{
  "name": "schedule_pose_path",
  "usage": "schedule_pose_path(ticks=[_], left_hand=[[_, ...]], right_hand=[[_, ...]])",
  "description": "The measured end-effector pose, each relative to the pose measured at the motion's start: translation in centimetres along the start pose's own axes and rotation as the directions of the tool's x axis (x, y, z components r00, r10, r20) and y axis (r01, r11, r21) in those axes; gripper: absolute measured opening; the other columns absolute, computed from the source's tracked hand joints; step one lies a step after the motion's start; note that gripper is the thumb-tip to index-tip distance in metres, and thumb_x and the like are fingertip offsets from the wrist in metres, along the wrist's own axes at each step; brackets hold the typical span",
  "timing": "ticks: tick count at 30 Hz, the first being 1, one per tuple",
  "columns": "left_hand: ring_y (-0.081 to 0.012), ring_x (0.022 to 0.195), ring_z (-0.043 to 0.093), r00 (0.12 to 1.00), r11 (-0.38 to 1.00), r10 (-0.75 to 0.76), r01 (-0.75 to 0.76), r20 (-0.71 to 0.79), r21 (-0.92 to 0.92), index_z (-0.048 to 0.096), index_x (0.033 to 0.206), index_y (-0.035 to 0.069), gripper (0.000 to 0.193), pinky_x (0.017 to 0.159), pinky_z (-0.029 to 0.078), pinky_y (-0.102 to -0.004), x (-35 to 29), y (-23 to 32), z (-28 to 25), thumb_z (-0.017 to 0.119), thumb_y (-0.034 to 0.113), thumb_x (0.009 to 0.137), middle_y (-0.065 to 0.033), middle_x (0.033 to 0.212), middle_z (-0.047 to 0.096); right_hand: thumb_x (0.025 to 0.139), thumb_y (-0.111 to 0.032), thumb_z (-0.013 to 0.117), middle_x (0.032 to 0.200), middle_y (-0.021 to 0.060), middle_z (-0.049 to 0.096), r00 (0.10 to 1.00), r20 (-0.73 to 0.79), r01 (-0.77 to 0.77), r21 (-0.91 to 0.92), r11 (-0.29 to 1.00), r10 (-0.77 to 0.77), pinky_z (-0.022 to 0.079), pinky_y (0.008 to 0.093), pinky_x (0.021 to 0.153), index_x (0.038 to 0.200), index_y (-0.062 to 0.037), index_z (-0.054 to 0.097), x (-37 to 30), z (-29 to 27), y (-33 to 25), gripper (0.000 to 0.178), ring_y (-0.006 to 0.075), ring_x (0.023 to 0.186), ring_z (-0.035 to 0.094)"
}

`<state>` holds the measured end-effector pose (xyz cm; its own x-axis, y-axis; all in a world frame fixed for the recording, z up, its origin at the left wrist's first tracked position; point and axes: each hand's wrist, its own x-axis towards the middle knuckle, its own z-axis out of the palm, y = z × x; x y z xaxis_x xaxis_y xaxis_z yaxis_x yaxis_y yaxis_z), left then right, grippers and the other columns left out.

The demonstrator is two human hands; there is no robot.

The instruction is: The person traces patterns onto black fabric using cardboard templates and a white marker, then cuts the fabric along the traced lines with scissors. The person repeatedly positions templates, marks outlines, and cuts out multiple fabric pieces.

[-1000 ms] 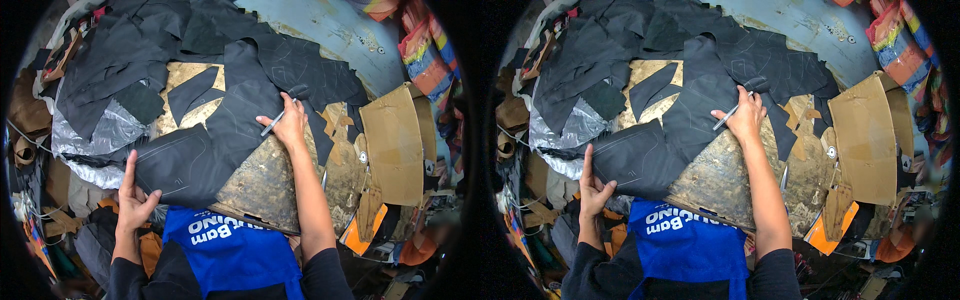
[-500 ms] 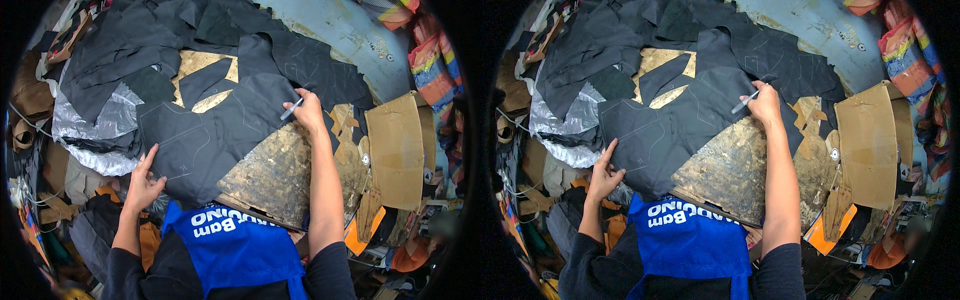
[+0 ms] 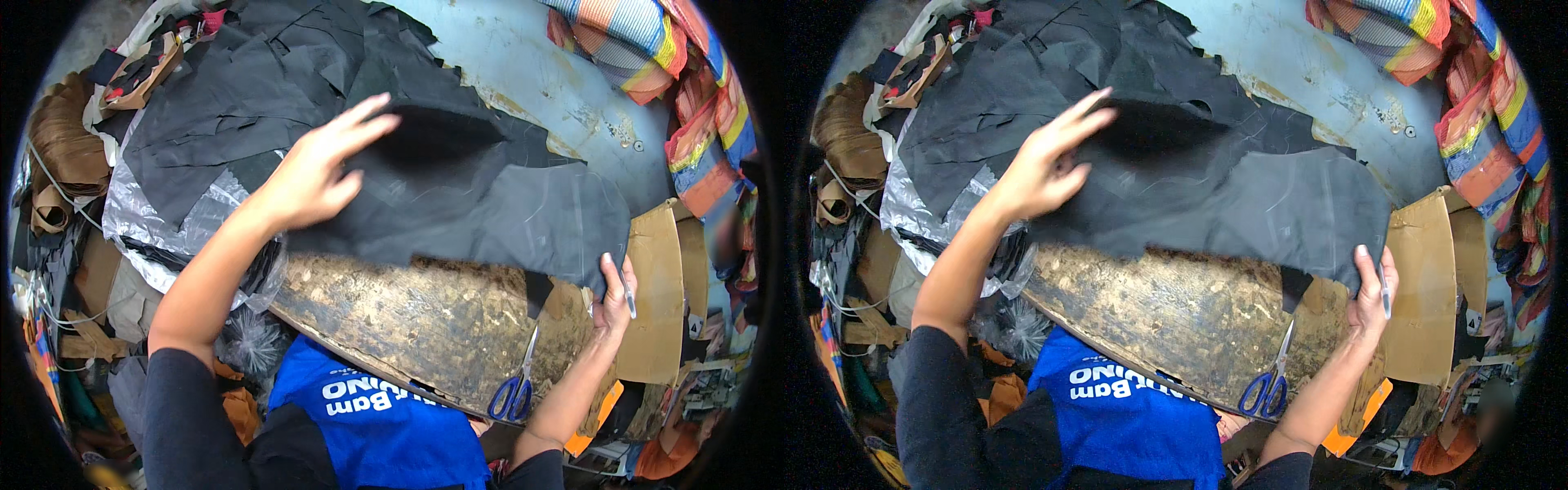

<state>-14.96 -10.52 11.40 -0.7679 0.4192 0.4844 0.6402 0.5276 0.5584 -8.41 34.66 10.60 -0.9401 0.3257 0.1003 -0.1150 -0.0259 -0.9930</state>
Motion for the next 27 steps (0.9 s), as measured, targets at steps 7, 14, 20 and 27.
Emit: schedule_pose_path(ticks=[7, 14, 20, 27], left_hand=[[-0.0287, 0.135, 0.033, 0.930, 0.633, -0.274, 0.367, -0.246, 0.681, 0.036, 0.140, 0.017, 0.080, 0.095, 0.035, -0.0619, 5.0, -10.2, -1.8, 0.075, 0.031, 0.072, -0.0128, 0.146, 0.035], [-0.0269, 0.128, 0.044, 0.864, 0.553, -0.420, 0.486, -0.277, 0.677, 0.059, 0.122, 0.022, 0.044, 0.095, 0.034, -0.0640, -0.6, -18.7, -4.4, 0.059, 0.045, 0.085, -0.0071, 0.131, 0.053], [-0.0366, 0.097, 0.062, 0.817, 0.709, -0.352, 0.552, -0.457, 0.440, 0.068, 0.104, 0.010, 0.036, 0.085, 0.047, -0.0403, 0.0, -20.8, -5.0, 0.054, 0.040, 0.090, -0.0174, 0.101, 0.066], [-0.0270, 0.103, 0.062, 0.716, 0.823, -0.326, 0.536, -0.617, 0.188, 0.060, 0.115, 0.000, 0.045, 0.089, 0.044, -0.0321, -2.1, -24.2, -5.7, 0.047, 0.038, 0.097, -0.0203, 0.107, 0.065]], right_hand=[[0.076, -0.019, 0.076, 0.119, 0.0251, 0.055, 0.977, -0.116, 0.063, -0.638, 0.767, -0.177, 0.042, 0.0400, 0.096, 0.130, 0.0081, 0.044, -5.4, -3.3, 3.9, 0.068, 0.0304, 0.110, 0.055], [0.067, -0.009, 0.078, 0.105, 0.0209, 0.063, 0.995, -0.091, -0.045, -0.797, 0.603, -0.045, 0.046, 0.0373, 0.087, 0.113, 0.0071, 0.056, -16.8, 0.1, 7.2, 0.054, 0.0290, 0.096, 0.061], [0.068, -0.006, 0.075, 0.114, 0.0219, 0.059, 0.960, -0.066, 0.090, -0.847, 0.525, -0.271, 0.040, 0.0440, 0.097, 0.108, 0.0017, 0.058, -19.2, 0.7, 10.2, 0.044, 0.0378, 0.110, 0.054], [0.070, -0.001, 0.068, 0.106, 0.0183, 0.064, 0.947, 0.008, 0.187, -0.825, 0.533, -0.320, 0.044, 0.0421, 0.093, 0.102, -0.0031, 0.063, -17.5, -1.2, 10.2, 0.033, 0.0370, 0.108, 0.057]])
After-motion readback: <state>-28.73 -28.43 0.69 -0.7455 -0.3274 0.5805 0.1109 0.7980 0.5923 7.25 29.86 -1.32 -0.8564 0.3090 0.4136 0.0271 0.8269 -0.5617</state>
